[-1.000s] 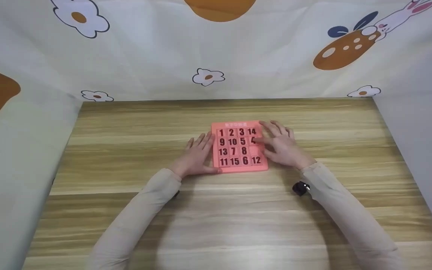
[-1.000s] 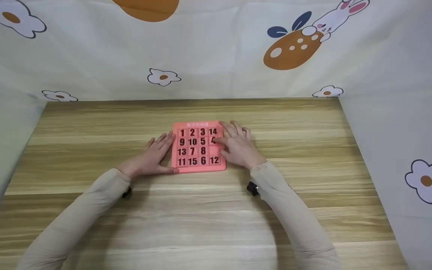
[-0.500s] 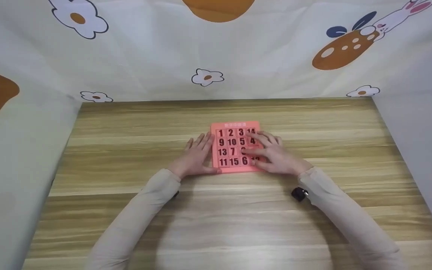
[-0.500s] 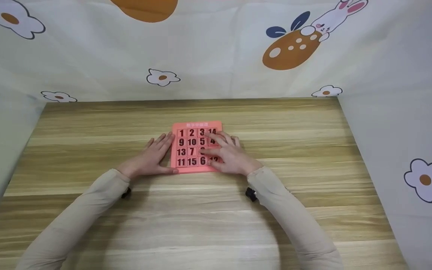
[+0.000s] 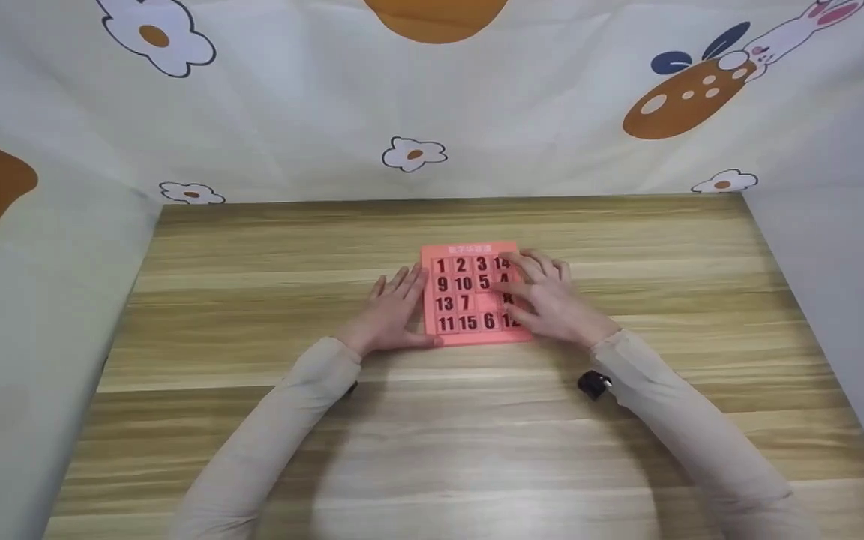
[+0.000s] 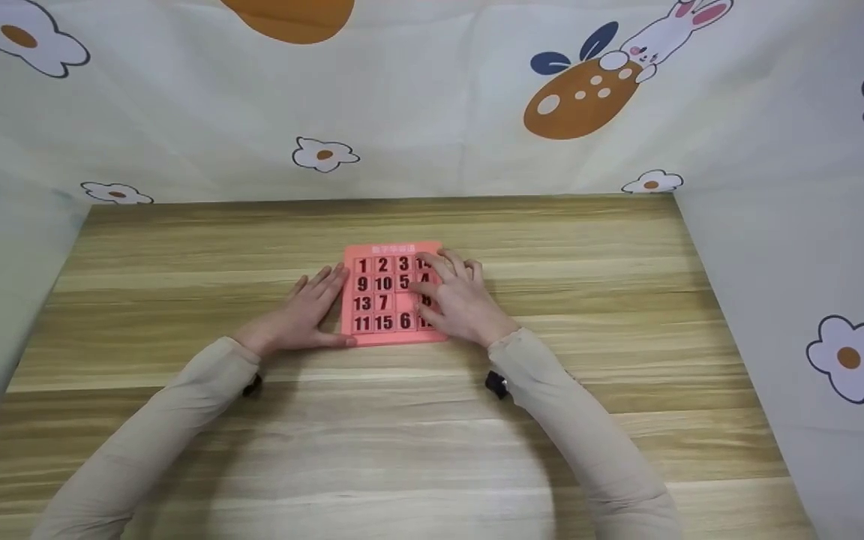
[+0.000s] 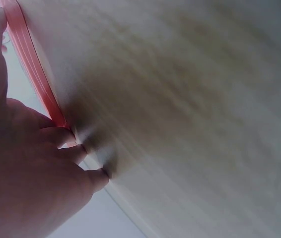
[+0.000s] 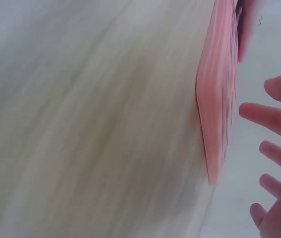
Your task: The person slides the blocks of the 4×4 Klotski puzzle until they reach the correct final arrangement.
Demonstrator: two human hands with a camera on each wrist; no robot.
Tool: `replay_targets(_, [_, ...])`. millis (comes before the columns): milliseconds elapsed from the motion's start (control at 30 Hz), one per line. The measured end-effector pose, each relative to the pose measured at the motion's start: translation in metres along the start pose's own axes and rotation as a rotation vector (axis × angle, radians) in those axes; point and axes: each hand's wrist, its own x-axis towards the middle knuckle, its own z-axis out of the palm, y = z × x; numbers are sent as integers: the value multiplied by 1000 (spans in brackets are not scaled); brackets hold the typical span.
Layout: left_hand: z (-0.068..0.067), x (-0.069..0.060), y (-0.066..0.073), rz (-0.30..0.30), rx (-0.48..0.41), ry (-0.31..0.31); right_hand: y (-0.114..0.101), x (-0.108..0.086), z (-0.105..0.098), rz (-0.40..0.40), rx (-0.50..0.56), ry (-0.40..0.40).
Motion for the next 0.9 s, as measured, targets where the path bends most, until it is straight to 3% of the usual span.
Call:
replay_targets(167, [0,1,1,2,8,4,-2,7,7,29,14,-57])
replay_targets(400, [-1,1,1,-17,15,-9,-2,0,7,-62,90,-55])
replay_targets(567, [-2,-1,0,-16,18,-14,2,-1,10,-81,102,-37])
replay_targets(700, [-1,-2,0,-11,15,-17,3,3,10,-64,101,-16])
replay_targets(900, [-1,-1,0,-3,26,-13,2,10,7,12,66,-72])
